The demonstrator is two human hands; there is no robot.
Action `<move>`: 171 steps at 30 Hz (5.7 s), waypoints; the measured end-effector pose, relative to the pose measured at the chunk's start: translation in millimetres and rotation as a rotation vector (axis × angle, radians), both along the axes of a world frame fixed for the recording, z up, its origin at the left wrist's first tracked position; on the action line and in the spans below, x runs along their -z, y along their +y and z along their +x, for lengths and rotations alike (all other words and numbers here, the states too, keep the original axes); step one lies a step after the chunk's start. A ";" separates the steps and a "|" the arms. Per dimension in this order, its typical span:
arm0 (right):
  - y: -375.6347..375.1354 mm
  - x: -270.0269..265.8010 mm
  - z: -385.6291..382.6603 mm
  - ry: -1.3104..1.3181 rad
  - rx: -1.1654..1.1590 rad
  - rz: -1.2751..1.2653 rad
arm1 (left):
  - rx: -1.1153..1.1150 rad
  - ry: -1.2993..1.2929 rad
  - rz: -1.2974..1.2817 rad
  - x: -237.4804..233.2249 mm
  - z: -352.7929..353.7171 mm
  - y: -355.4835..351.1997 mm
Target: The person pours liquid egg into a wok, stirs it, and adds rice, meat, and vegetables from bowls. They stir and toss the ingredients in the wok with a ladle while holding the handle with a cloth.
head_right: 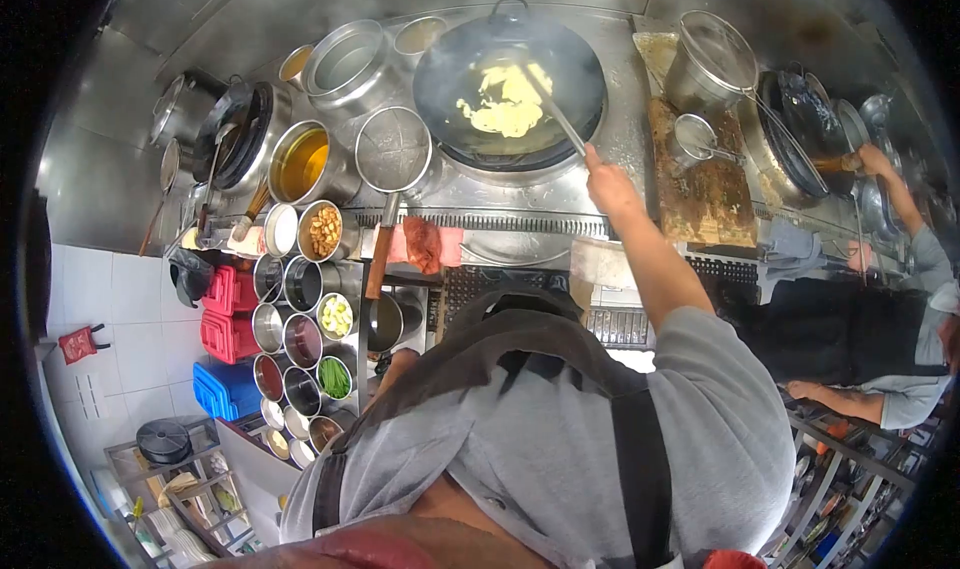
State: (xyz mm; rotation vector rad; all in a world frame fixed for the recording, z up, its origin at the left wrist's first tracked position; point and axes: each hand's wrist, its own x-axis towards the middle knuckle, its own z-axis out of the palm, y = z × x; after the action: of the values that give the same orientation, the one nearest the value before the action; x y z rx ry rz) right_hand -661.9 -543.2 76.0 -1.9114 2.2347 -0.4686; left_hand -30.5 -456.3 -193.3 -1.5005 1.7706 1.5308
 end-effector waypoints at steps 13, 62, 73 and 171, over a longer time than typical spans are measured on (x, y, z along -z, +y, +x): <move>-2.4 -36.0 2.5 -0.229 0.220 0.079 | -0.215 0.010 -0.022 -48.8 -38.1 35.6; 153.8 -175.6 11.3 -0.056 0.038 0.030 | 0.073 0.712 -1.340 -320.7 -364.2 -182.3; 116.4 -96.7 24.0 -0.105 0.216 -0.124 | 0.170 0.600 -1.263 -243.6 -402.8 -242.7; 80.0 77.8 414.5 -0.050 -1.649 0.644 | -1.812 -0.517 0.291 -58.1 -271.1 478.5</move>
State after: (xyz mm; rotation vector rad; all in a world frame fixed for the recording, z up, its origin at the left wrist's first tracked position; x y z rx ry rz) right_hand -247.4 -463.2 -1.8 -2.3641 0.1410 0.4027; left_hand -301.6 22.3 -135.2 -3.0133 -0.5283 1.3995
